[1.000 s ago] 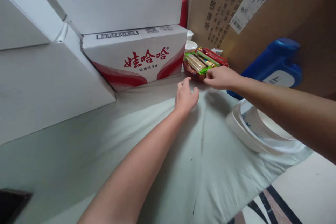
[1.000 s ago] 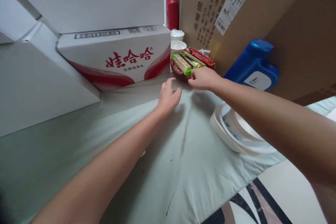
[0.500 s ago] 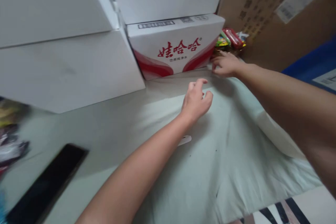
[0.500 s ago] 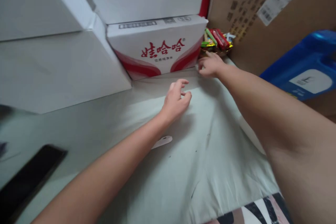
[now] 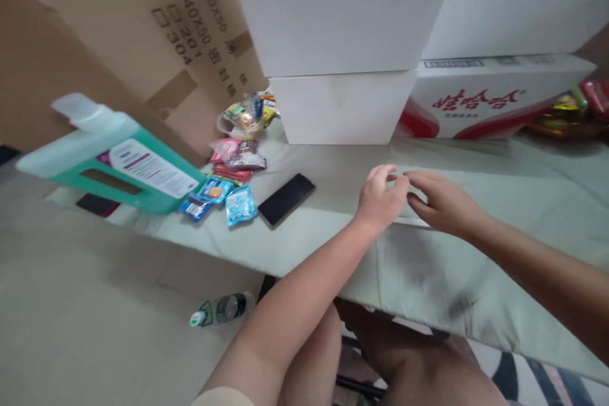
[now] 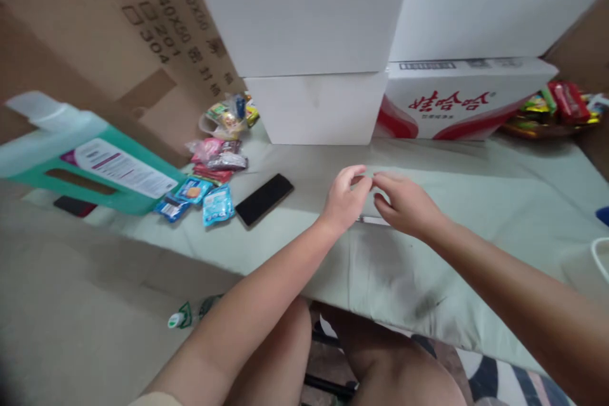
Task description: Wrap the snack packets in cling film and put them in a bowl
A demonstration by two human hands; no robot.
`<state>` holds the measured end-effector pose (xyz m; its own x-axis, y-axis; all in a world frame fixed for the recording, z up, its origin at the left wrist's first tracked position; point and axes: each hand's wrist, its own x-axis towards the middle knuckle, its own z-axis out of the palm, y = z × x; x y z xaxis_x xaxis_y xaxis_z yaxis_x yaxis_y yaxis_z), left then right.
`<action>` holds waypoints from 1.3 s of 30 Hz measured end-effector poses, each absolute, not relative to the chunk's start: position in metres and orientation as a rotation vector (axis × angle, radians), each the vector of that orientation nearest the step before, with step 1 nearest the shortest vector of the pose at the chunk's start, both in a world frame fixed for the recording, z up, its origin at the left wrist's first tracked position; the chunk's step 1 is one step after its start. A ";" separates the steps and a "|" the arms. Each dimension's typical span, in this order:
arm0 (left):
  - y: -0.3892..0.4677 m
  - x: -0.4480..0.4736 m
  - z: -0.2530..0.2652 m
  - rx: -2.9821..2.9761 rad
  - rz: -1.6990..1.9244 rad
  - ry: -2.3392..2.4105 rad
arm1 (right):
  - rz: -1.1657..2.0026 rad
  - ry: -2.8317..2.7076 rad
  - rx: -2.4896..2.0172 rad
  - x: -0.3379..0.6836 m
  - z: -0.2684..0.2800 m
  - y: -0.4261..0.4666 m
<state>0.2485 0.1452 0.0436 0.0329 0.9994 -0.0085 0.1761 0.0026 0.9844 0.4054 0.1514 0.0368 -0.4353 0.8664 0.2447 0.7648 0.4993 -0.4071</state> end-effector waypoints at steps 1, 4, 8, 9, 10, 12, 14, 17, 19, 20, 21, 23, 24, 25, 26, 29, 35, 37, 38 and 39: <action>0.141 0.236 0.048 1.315 1.166 1.347 | 0.308 -2.307 -1.359 0.376 0.047 0.155; 0.132 0.198 0.055 1.125 1.399 1.496 | 0.284 -2.164 -1.364 0.288 0.067 0.167; 0.124 0.146 0.047 0.931 1.606 1.584 | 0.419 -2.046 -1.336 0.192 0.061 0.182; 0.122 0.134 0.042 0.943 1.636 1.560 | 0.439 -2.037 -1.328 0.174 0.058 0.187; 0.121 0.123 0.038 0.956 1.658 1.525 | 0.446 -2.039 -1.319 0.157 0.054 0.193; 0.123 0.101 0.030 0.969 1.698 1.449 | 0.427 -2.070 -1.295 0.127 0.048 0.209; 0.130 0.081 0.024 0.927 1.726 1.393 | 0.406 -2.142 -1.255 0.100 0.046 0.232; 0.144 0.054 0.015 0.754 1.744 1.398 | 0.376 -2.274 -1.207 0.061 0.047 0.274; 0.148 0.042 0.009 0.668 1.749 1.441 | 0.297 -2.353 -1.196 0.037 0.046 0.303; 0.149 0.038 0.006 0.661 1.752 1.459 | 0.243 -2.401 -1.193 0.027 0.045 0.317; 0.148 0.035 0.004 0.686 1.737 1.456 | 0.192 -2.459 -1.191 0.018 0.044 0.329; 0.147 0.031 0.000 0.739 1.701 1.431 | 0.113 -2.594 -1.194 0.004 0.038 0.348; 0.146 0.030 0.000 0.769 1.688 1.413 | 0.084 -2.650 -1.205 -0.001 0.035 0.354; 0.146 0.028 -0.001 0.784 1.684 1.402 | 0.059 -2.688 -1.218 -0.005 0.032 0.359; 0.146 0.026 -0.001 0.789 1.684 1.394 | 0.034 -2.708 -1.223 -0.008 0.029 0.361; 0.148 0.018 -0.002 0.733 1.688 1.388 | -0.006 -2.714 -1.209 -0.012 0.026 0.362; 0.155 0.006 -0.007 0.623 1.733 1.420 | 0.158 -2.412 -1.257 -0.005 0.030 0.366; 0.158 0.002 -0.006 0.570 1.719 1.427 | 0.220 -2.245 -1.307 -0.001 0.032 0.371; 0.160 0.000 -0.005 0.541 1.704 1.435 | 0.249 -2.170 -1.322 0.001 0.033 0.373; 0.162 -0.002 -0.005 0.514 1.688 1.445 | 0.281 -2.107 -1.320 0.003 0.035 0.374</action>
<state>-0.0020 0.1620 -0.0047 -0.5681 0.7970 -0.2052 -0.3253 0.0115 0.9455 0.0026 0.3741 0.0349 -0.3007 0.8676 0.3961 0.7334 0.4759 -0.4854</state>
